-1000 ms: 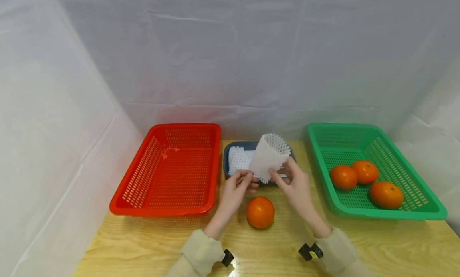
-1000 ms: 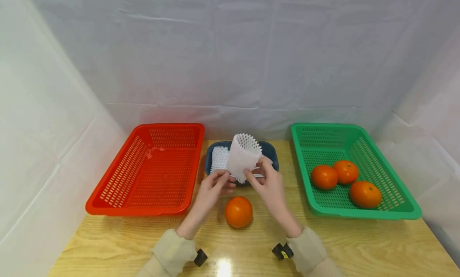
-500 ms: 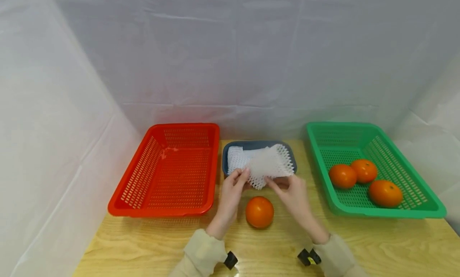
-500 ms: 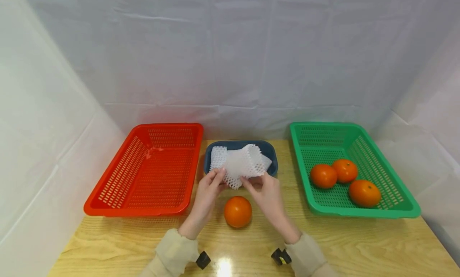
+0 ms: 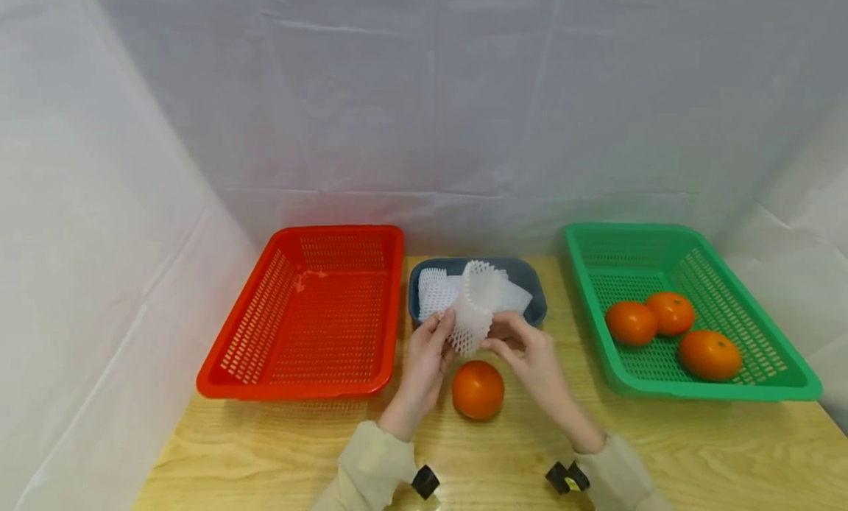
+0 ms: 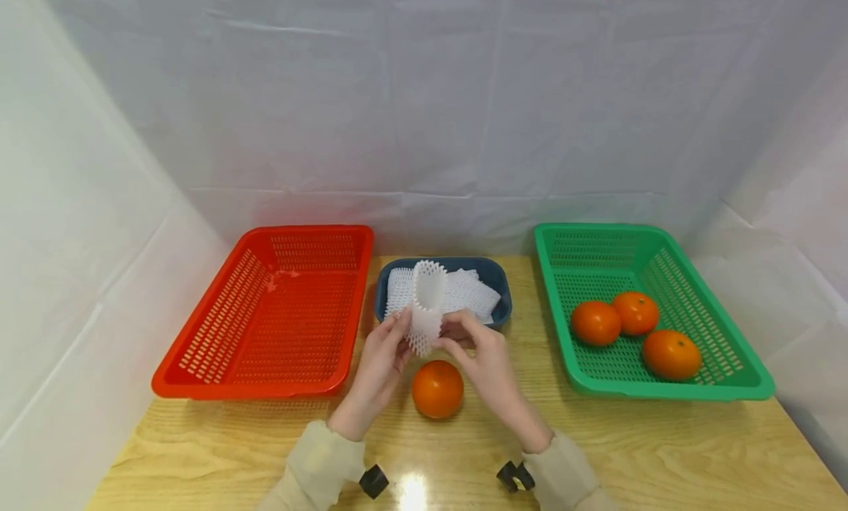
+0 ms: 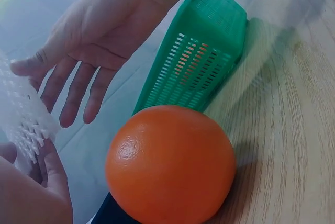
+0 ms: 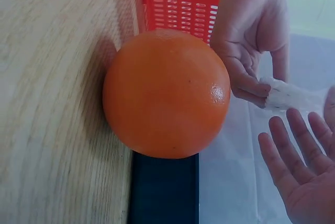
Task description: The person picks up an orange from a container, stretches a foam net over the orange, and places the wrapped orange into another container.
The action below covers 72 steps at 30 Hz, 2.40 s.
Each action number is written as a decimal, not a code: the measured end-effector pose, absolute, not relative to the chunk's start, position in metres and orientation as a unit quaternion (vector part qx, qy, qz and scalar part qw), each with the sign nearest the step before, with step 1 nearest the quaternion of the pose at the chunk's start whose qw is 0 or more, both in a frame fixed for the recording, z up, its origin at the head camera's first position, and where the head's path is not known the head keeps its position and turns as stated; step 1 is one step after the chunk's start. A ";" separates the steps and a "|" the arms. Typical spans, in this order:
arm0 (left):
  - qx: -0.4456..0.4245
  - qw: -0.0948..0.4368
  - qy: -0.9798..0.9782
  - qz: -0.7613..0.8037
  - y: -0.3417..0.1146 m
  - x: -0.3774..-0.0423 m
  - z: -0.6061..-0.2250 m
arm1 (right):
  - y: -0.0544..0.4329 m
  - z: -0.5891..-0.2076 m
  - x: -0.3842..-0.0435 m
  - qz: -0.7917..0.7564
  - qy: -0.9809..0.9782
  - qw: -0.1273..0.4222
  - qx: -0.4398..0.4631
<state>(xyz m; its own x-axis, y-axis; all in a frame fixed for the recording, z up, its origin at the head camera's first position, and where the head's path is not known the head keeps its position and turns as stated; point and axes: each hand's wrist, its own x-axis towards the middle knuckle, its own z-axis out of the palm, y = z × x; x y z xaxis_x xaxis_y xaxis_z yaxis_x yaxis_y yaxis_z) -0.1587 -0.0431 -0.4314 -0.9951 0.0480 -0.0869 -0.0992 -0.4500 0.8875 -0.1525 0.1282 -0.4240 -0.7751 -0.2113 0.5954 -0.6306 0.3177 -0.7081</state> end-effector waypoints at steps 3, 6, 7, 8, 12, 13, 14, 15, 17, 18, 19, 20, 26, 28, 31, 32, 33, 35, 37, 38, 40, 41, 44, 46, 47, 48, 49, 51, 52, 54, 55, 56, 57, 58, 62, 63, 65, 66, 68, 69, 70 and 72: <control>-0.035 0.045 0.520 0.852 -0.043 -0.158 -0.431 | 0.129 -0.423 -0.152 0.543 -0.778 0.174 0.264; -0.039 0.050 0.518 0.853 -0.044 -0.158 -0.430 | 0.128 -0.422 -0.151 0.575 -0.767 0.140 0.247; -0.038 0.052 0.517 0.854 -0.044 -0.158 -0.430 | 0.128 -0.422 -0.150 0.586 -0.764 0.129 0.238; -0.035 0.056 0.516 0.854 -0.044 -0.158 -0.430 | 0.128 -0.421 -0.150 0.597 -0.760 0.117 0.229; -0.014 0.078 0.496 0.865 -0.043 -0.156 -0.428 | 0.127 -0.419 -0.149 0.640 -0.737 0.062 0.208; -0.009 0.085 0.491 0.867 -0.043 -0.155 -0.427 | 0.126 -0.419 -0.150 0.650 -0.729 0.042 0.208; -0.003 0.092 0.487 0.869 -0.042 -0.154 -0.426 | 0.126 -0.418 -0.150 0.657 -0.724 0.022 0.211; 0.001 0.099 0.482 0.870 -0.042 -0.153 -0.426 | 0.126 -0.418 -0.149 0.662 -0.719 0.002 0.212; 0.010 0.111 0.479 0.871 -0.041 -0.152 -0.424 | 0.125 -0.417 -0.148 0.663 -0.719 -0.033 0.206; 0.013 0.115 0.481 0.869 -0.041 -0.152 -0.424 | 0.124 -0.417 -0.147 0.661 -0.722 -0.045 0.200; 0.016 0.119 0.485 0.866 -0.041 -0.151 -0.424 | 0.124 -0.417 -0.146 0.662 -0.722 -0.056 0.193; 0.019 0.122 0.488 0.864 -0.040 -0.151 -0.424 | 0.123 -0.417 -0.146 0.662 -0.724 -0.064 0.181; 0.021 0.135 0.514 0.847 -0.040 -0.153 -0.427 | 0.122 -0.416 -0.144 0.677 -0.717 -0.107 0.128; 0.016 0.130 0.525 0.841 -0.040 -0.154 -0.428 | 0.121 -0.416 -0.144 0.684 -0.712 -0.109 0.119; 0.008 0.115 0.540 0.834 -0.039 -0.154 -0.431 | 0.119 -0.416 -0.144 0.698 -0.705 -0.088 0.088; 0.004 0.110 0.541 0.834 -0.039 -0.154 -0.432 | 0.119 -0.416 -0.144 0.703 -0.703 -0.080 0.075; 0.001 0.106 0.540 0.835 -0.039 -0.154 -0.433 | 0.118 -0.415 -0.144 0.708 -0.700 -0.072 0.065; -0.006 0.099 0.536 0.838 -0.039 -0.153 -0.434 | 0.118 -0.415 -0.144 0.724 -0.684 -0.075 0.047; -0.012 0.094 0.527 0.844 -0.039 -0.153 -0.435 | 0.120 -0.414 -0.144 0.745 -0.660 -0.092 0.038; -0.015 0.092 0.522 0.848 -0.039 -0.152 -0.435 | 0.120 -0.414 -0.144 0.756 -0.645 -0.104 0.035; -0.022 0.087 0.515 0.853 -0.039 -0.152 -0.435 | 0.123 -0.414 -0.145 0.780 -0.609 -0.141 0.033; -0.026 0.086 0.511 0.855 -0.040 -0.151 -0.434 | 0.124 -0.414 -0.146 0.792 -0.589 -0.160 0.035; -0.035 0.086 0.500 0.861 -0.040 -0.151 -0.433 | 0.127 -0.414 -0.146 0.810 -0.540 -0.222 0.047; -0.034 0.092 0.497 0.862 -0.041 -0.151 -0.432 | 0.128 -0.415 -0.146 0.813 -0.519 -0.260 0.050; -0.030 0.094 0.495 0.863 -0.041 -0.151 -0.432 | 0.128 -0.415 -0.146 0.812 -0.513 -0.273 0.048; -0.024 0.099 0.494 0.864 -0.041 -0.152 -0.431 | 0.128 -0.416 -0.146 0.811 -0.511 -0.282 0.045; -0.017 0.103 0.494 0.863 -0.041 -0.152 -0.431 | 0.128 -0.416 -0.146 0.810 -0.509 -0.290 0.041; -0.004 0.113 0.498 0.860 -0.042 -0.153 -0.431 | 0.129 -0.416 -0.145 0.809 -0.506 -0.297 0.034; 0.000 0.117 0.498 0.859 -0.042 -0.153 -0.431 | 0.129 -0.417 -0.145 0.811 -0.503 -0.298 0.033; 0.008 0.122 0.502 0.856 -0.042 -0.153 -0.430 | 0.128 -0.416 -0.144 0.817 -0.494 -0.295 0.037; 0.008 0.124 0.503 0.855 -0.042 -0.153 -0.430 | 0.128 -0.416 -0.144 0.821 -0.490 -0.290 0.043; 0.007 0.125 0.503 0.855 -0.042 -0.153 -0.429 | 0.128 -0.416 -0.144 0.826 -0.484 -0.285 0.048; 0.006 0.125 0.504 0.855 -0.043 -0.153 -0.429 | 0.128 -0.417 -0.144 0.831 -0.478 -0.279 0.052; 0.006 0.125 0.502 0.856 -0.043 -0.153 -0.428 | 0.127 -0.417 -0.145 0.837 -0.472 -0.272 0.056; 0.010 0.127 0.468 0.875 -0.044 -0.153 -0.427 | 0.127 -0.418 -0.145 0.856 -0.448 -0.250 0.059; 0.011 0.130 0.454 0.881 -0.044 -0.154 -0.426 | 0.128 -0.419 -0.146 0.859 -0.445 -0.247 0.057; 0.011 0.142 0.423 0.895 -0.044 -0.155 -0.426 | 0.128 -0.421 -0.146 0.861 -0.445 -0.242 0.053; 0.010 0.152 0.407 0.901 -0.044 -0.155 -0.426 | 0.128 -0.422 -0.147 0.860 -0.447 -0.239 0.052; 0.003 0.173 0.382 0.908 -0.045 -0.155 -0.426 | 0.129 -0.424 -0.147 0.858 -0.452 -0.238 0.047; -0.001 0.184 0.370 0.911 -0.045 -0.155 -0.426 | 0.129 -0.425 -0.147 0.857 -0.455 -0.239 0.045; -0.004 0.194 0.361 0.912 -0.045 -0.156 -0.426 | 0.129 -0.425 -0.148 0.856 -0.457 -0.240 0.044; -0.003 0.207 0.352 0.913 -0.046 -0.155 -0.427 | 0.130 -0.425 -0.148 0.856 -0.455 -0.242 0.040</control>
